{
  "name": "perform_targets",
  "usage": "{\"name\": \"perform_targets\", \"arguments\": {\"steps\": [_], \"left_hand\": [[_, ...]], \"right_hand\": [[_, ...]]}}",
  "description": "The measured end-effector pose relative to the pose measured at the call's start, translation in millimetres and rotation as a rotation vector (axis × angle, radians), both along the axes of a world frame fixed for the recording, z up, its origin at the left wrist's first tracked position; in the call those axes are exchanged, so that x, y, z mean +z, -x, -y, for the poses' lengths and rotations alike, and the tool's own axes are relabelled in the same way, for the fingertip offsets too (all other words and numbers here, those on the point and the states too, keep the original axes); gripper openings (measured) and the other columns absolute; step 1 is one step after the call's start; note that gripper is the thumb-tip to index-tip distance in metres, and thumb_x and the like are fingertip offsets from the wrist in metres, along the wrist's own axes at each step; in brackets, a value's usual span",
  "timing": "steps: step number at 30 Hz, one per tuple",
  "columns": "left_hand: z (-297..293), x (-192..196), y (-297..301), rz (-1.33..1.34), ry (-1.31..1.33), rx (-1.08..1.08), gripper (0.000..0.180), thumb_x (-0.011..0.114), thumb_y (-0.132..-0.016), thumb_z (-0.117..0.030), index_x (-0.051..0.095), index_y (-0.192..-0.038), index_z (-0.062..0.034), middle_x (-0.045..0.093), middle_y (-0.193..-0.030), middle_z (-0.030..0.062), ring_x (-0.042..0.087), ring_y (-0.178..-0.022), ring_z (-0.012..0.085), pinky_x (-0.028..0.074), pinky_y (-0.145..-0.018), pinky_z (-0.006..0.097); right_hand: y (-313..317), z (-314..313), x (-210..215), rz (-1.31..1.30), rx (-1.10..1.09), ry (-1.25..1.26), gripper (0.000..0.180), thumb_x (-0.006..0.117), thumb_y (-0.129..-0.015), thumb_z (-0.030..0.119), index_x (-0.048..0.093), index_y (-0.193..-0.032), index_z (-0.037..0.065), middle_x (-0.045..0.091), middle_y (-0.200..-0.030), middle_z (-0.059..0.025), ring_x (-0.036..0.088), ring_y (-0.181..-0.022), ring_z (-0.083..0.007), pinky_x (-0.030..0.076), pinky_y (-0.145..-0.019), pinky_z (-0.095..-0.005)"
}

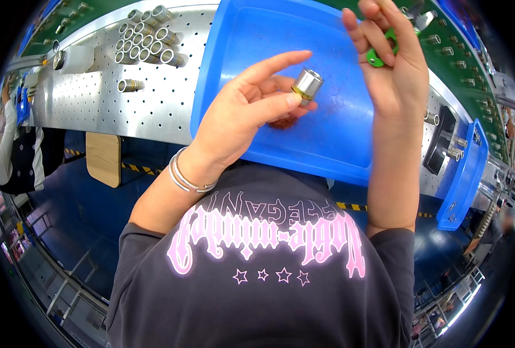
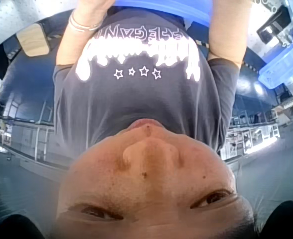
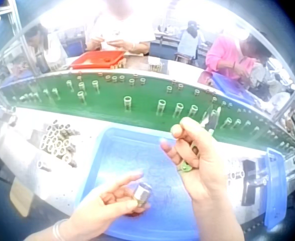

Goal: The person uses tweezers to pick up small metal rings from a blue tray and places them onto cylindrical metal components. The person repeatedly picks up a component, applies a ring, and places the component back on the tray.

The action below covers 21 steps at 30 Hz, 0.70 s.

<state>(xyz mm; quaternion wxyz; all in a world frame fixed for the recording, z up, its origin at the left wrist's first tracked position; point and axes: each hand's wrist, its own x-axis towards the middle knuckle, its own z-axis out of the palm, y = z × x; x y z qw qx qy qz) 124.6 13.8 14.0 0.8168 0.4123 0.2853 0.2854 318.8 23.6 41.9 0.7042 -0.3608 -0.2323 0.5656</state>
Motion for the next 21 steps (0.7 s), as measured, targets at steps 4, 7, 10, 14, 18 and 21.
{"name": "perform_targets", "arguments": {"steps": [4, 7, 10, 14, 18, 21], "left_hand": [[-2, -1, 3, 0.028, 0.027, 0.091, 0.047, 0.057, -0.085, -0.012, 0.043, -0.13, -0.0032, 0.059, -0.109, 0.0154, 0.06, -0.098, 0.0206, 0.048, -0.088, 0.029], [-5, -3, 1, 0.042, 0.03, 0.117, 0.045, 0.055, -0.086, -0.013, 0.043, -0.129, -0.0029, 0.058, -0.11, 0.0165, 0.06, -0.099, 0.0209, 0.047, -0.088, 0.028], [-5, -5, 0, 0.072, 0.056, 0.126, 0.045, 0.054, -0.087, -0.012, 0.043, -0.129, -0.0027, 0.058, -0.11, 0.0169, 0.06, -0.099, 0.0209, 0.048, -0.088, 0.028], [-3, -4, 0, 0.037, 0.033, 0.135, 0.045, 0.056, -0.086, -0.012, 0.043, -0.128, -0.0026, 0.058, -0.11, 0.0168, 0.06, -0.099, 0.0212, 0.048, -0.087, 0.028], [-2, -5, -2, 0.013, 0.011, 0.157, 0.043, 0.059, -0.084, -0.008, 0.048, -0.125, -0.002, 0.06, -0.106, 0.0134, 0.06, -0.097, 0.0199, 0.047, -0.086, 0.028], [-1, -6, -3, -0.009, -0.048, 0.174, 0.04, 0.06, -0.082, -0.004, 0.051, -0.121, -0.001, 0.06, -0.104, 0.0119, 0.061, -0.095, 0.0184, 0.047, -0.085, 0.028]], "right_hand": [[-9, 7, 6, -0.055, -0.081, -0.108, 0.016, 0.048, -0.092, 0.015, 0.052, -0.092, -0.001, 0.055, -0.079, -0.0037, 0.03, -0.041, -0.0015, 0.053, -0.075, -0.0287], [-29, 17, 10, -0.137, 0.131, -0.312, 0.017, 0.048, -0.09, 0.008, 0.048, -0.098, -0.006, 0.05, -0.087, -0.0069, 0.03, -0.045, -0.0019, 0.045, -0.094, -0.0329], [-33, 19, 17, -0.125, 0.261, -0.37, 0.017, 0.048, -0.09, 0.009, 0.047, -0.099, -0.005, 0.049, -0.088, -0.0056, 0.03, -0.045, -0.0018, 0.044, -0.096, -0.0331], [-31, 22, 25, -0.058, 0.275, -0.401, 0.019, 0.048, -0.091, 0.01, 0.045, -0.102, -0.005, 0.048, -0.088, -0.0049, 0.03, -0.045, -0.0018, 0.042, -0.097, -0.0333], [-26, 22, 34, -0.063, 0.339, -0.427, 0.02, 0.047, -0.091, 0.011, 0.045, -0.103, -0.006, 0.049, -0.087, -0.0047, 0.03, -0.045, -0.0017, 0.043, -0.096, -0.0328], [-9, 21, 41, 0.004, 0.234, -0.43, 0.017, 0.046, -0.092, 0.012, 0.047, -0.099, -0.003, 0.052, -0.082, -0.0037, 0.029, -0.043, -0.0015, 0.048, -0.084, -0.0296]]}}
